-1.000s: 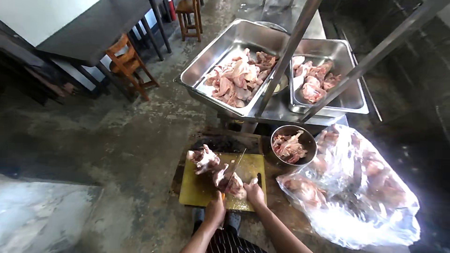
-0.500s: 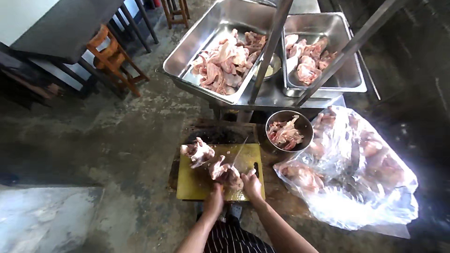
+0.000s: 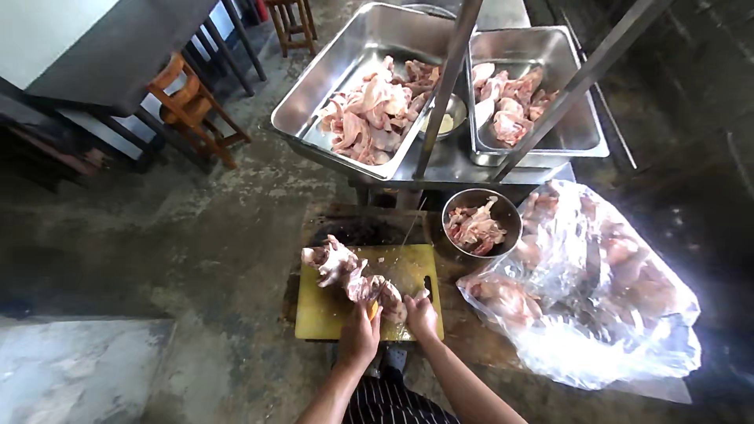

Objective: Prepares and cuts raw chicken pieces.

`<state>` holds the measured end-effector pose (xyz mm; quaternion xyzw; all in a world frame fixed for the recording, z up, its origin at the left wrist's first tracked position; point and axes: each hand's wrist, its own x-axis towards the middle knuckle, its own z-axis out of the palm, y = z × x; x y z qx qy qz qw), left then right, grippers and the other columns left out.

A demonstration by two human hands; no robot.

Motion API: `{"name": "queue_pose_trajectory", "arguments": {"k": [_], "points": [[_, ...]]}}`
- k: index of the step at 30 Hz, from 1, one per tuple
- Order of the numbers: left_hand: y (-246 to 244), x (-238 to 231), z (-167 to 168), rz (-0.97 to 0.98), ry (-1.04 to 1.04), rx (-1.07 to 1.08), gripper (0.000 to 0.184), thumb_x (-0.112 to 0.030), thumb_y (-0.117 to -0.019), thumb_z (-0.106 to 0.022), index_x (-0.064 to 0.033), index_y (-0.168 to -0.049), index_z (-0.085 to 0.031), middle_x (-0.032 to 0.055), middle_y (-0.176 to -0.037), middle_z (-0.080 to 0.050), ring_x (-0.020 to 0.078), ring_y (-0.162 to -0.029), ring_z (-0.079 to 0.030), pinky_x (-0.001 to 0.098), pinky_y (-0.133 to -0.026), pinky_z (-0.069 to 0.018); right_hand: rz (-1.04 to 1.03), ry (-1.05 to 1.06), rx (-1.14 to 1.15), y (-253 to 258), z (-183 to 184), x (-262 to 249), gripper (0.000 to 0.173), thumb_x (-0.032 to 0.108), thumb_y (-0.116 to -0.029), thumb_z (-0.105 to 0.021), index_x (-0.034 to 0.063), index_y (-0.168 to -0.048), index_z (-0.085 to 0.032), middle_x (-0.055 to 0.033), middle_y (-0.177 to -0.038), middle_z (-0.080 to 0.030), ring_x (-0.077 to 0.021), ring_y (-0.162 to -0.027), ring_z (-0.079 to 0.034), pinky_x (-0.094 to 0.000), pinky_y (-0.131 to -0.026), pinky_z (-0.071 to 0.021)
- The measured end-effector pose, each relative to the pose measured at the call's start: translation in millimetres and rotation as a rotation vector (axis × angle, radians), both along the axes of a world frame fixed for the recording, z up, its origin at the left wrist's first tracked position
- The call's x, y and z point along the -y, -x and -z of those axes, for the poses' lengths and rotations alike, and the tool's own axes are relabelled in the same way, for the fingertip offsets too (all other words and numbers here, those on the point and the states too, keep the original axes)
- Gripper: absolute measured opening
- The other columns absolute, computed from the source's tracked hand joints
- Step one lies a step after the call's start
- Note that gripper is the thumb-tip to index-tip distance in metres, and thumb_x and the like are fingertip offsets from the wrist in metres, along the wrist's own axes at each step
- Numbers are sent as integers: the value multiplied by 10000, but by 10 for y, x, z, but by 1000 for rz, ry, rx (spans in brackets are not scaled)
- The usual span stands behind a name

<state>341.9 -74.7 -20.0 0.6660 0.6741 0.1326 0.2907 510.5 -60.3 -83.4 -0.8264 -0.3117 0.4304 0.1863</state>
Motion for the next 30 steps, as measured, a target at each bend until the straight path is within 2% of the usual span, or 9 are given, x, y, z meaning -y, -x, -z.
{"name": "queue_pose_trajectory", "arguments": {"k": [3,7,11,14,18,22,25,28,30], "points": [[75,73,414,16,403,-200,510,-382,-1097,-464,-60,-1492,-451,188,-1199,-709,339,-1098,-719,529,-955,-579,-1,-3,-12,-10,24,4,468,424,-1042,-579,17,-1265,-635,-223,-1102,-707,-381,-1045,-689,-584,-925,-535],[143,308,499,-15,532,-245,527,-386,-1099,-441,-88,-1532,-405,189,-1219,-704,355,-1101,-717,550,-937,-583,77,-18,-37,-57,10,29,420,375,-1060,-550,-13,-1169,-667,-226,-1039,-707,-366,-996,-693,-563,-898,-538],[533,754,312,-10,606,-215,536,-374,-1099,-457,-46,-1520,-401,219,-1211,-696,372,-1112,-707,548,-973,-568,124,-4,-18,-36,17,5,422,396,-1056,-548,-3,-1106,-679,-208,-999,-707,-349,-968,-694,-550,-872,-539],[732,980,111,-23,685,-262,547,-391,-1089,-478,-44,-1508,-417,223,-1206,-702,384,-1116,-706,564,-959,-565,126,13,0,-2,-32,-8,445,411,-1062,-536,1,-1161,-676,-223,-1067,-711,-367,-1034,-690,-559,-915,-528],[601,877,391,-11,609,-199,519,-394,-1097,-444,-59,-1494,-429,204,-1180,-707,362,-1080,-718,559,-937,-579,-108,16,95,80,-14,49,430,373,-1057,-538,8,-1259,-644,-220,-1152,-701,-366,-1094,-684,-552,-957,-537],[155,357,549,-25,542,-208,513,-332,-1104,-407,-87,-1554,-380,187,-1255,-694,358,-1130,-705,556,-955,-575,-217,44,154,171,-135,46,425,376,-1063,-518,14,-1244,-647,-210,-1183,-691,-356,-1128,-673,-545,-976,-532],[137,220,509,-15,541,-210,507,-320,-1100,-422,-98,-1553,-371,190,-1247,-694,362,-1126,-707,560,-946,-577,-79,-19,93,82,-114,40,421,365,-1061,-533,6,-1249,-647,-218,-1121,-707,-367,-1073,-687,-561,-947,-535],[366,472,603,8,526,-173,541,-398,-1100,-422,-88,-1544,-407,189,-1229,-704,359,-1126,-705,562,-966,-566,155,-111,25,-122,-129,-14,398,336,-1071,-525,-13,-1223,-644,-232,-1058,-702,-373,-996,-688,-575,-893,-539],[523,727,581,-14,546,-153,527,-413,-1098,-434,-83,-1509,-433,187,-1196,-709,361,-1102,-710,565,-944,-574,174,-175,-26,-246,-53,-20,380,335,-1078,-512,-3,-1197,-641,-210,-996,-697,-344,-907,-693,-559,-830,-558]]}}
